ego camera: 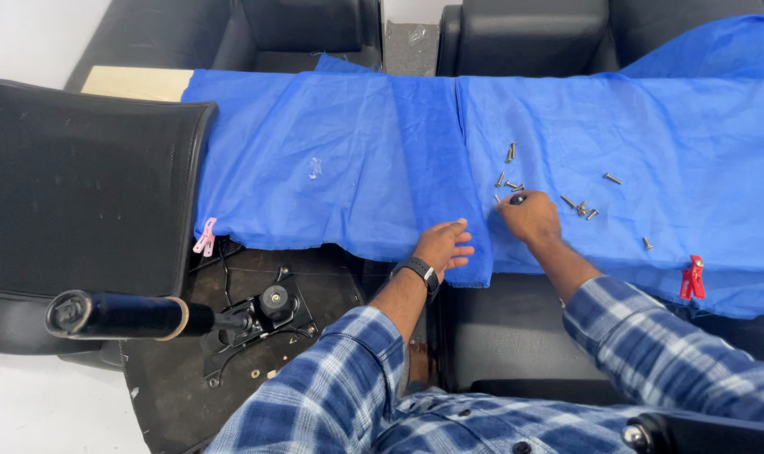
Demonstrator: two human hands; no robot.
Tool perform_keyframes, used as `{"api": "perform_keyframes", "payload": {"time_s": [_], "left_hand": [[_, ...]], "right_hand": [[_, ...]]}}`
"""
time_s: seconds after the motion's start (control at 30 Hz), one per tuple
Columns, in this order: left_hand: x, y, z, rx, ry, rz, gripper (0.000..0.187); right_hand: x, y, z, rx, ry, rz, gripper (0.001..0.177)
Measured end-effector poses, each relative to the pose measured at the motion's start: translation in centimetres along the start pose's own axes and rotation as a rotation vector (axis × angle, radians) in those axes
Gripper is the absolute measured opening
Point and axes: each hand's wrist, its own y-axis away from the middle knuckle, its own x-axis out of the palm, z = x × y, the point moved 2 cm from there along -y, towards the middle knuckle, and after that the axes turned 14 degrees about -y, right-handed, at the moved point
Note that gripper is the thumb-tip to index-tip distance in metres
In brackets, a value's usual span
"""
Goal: The person assembles a chair by attaching a footrest to the base using a screwdriver and screws. They align the footrest, insert screws, and tighten them to secure the part to the chair base.
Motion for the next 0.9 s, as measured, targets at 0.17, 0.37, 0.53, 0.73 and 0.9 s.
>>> {"api": "perform_keyframes", "payload": {"time_s": [0.17,0.37,0.53,0.73,0.9], "left_hand": [[-1.0,3.7,0.1,0.039,0.073,-0.027,0.055],[-4.6,12.6,1.8,0.085,0.114,-0.063,0.047],[-7.4,18.5,4.5,0.124,0.201,-0.153,0.041],[-10.9,24.4,8.6,0.211,0.269,-0.293,0.031],[-14.2,30.0,12.4,0.325,0.396,-0.336,0.028]], "right_hand": [[0.9,7.0,0.8,0.009,-0.459,0.346,0.02],[2.8,15.0,2.0,-0.018,-0.516,0.55,0.023],[5.3,19.5,3.7,-0.098,-0.453,0.693,0.023],[8.5,26.0,5.8,-0.18,-0.411,0.86,0.021],[11.1,33.0,7.2,-0.231,-0.434,0.91,0.019]]}}
